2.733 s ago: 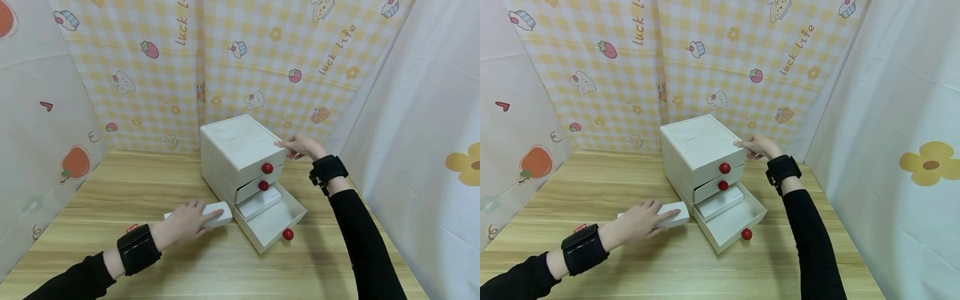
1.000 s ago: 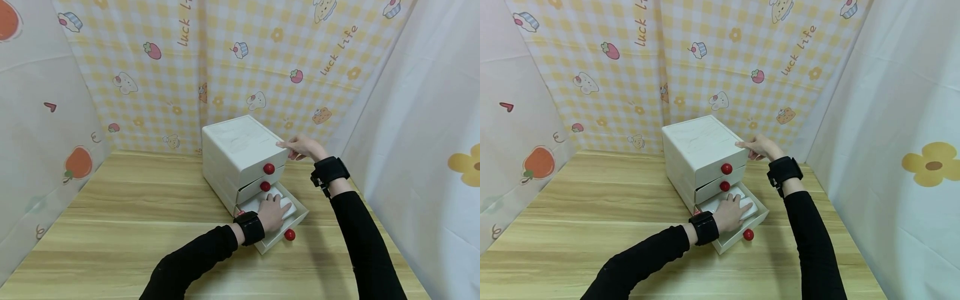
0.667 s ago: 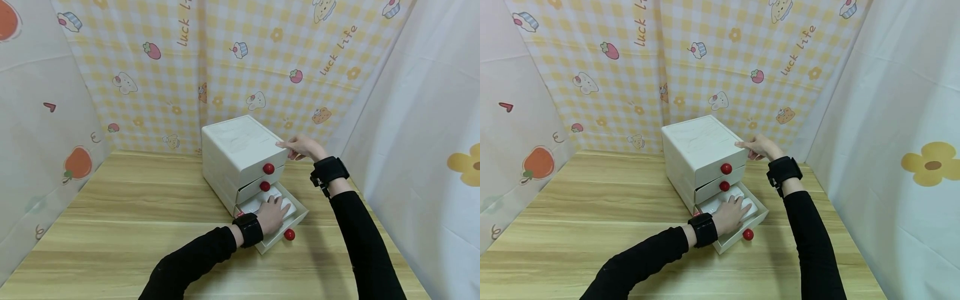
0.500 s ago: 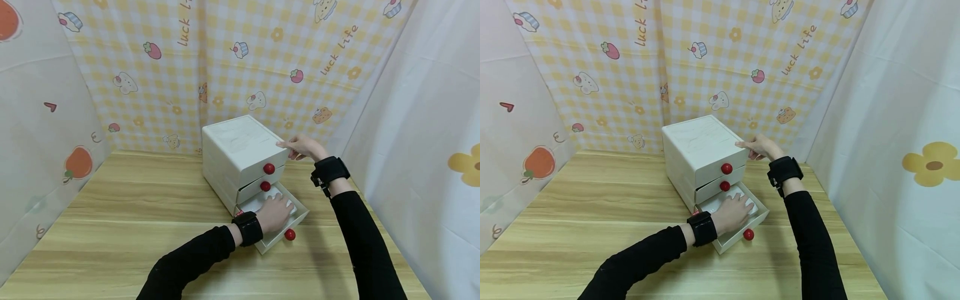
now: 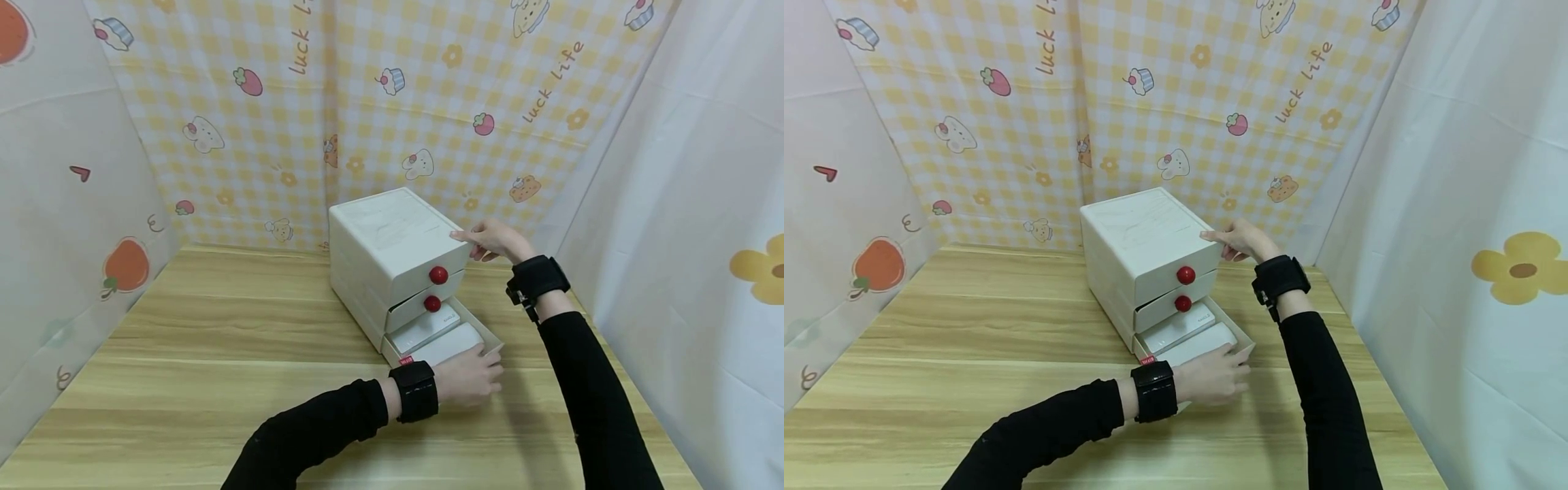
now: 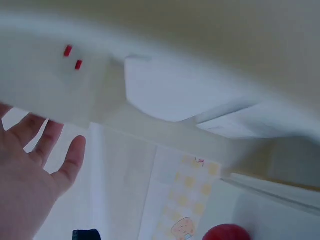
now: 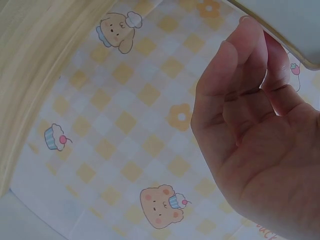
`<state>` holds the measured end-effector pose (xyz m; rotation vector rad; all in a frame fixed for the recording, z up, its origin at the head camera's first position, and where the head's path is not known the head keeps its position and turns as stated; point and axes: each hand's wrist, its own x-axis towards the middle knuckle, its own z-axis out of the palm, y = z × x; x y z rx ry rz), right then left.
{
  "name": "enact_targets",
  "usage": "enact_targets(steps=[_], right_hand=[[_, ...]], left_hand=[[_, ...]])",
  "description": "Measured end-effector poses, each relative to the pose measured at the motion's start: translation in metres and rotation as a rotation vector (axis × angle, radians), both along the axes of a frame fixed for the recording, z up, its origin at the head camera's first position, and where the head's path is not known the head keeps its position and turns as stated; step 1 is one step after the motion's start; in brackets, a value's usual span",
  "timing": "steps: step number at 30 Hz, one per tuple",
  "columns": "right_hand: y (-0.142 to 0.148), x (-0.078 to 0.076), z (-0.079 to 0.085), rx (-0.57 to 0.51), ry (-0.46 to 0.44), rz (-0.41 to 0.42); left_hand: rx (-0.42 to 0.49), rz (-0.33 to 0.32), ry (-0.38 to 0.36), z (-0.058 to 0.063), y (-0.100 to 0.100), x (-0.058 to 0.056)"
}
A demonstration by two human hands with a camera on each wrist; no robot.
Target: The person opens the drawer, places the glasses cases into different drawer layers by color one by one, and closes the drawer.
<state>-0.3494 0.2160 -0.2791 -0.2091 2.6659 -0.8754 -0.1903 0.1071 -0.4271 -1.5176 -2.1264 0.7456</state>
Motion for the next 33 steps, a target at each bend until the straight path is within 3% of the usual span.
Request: enact_targets(steps=[4, 13, 20, 26, 33], right_hand=[[0.0, 0.0, 0.0, -0.003, -0.003, -0.007], [0.001, -0.001, -0.001, 0.006, 0.001, 0.002], [0.001, 0.001, -0.002, -0.004, 0.006, -0.007], [0.001, 0.0, -0.003, -0.007, 0.012, -0.005], [0.0, 0.0, -0.002, 0.007, 0.013, -0.005]], left_hand=[[-0.025, 0.033, 0.027, -0.003, 0.0, 0.0], [-0.038, 0.035, 0.046, -0.008, 0.001, 0.0], [-0.064, 0.049, 0.042, -0.005, 0.002, -0.001], [-0.031, 0.024, 0.067, -0.002, -0.001, -0.002], [-0.026, 0.026, 0.035, 0.004, -0.005, -0.006]])
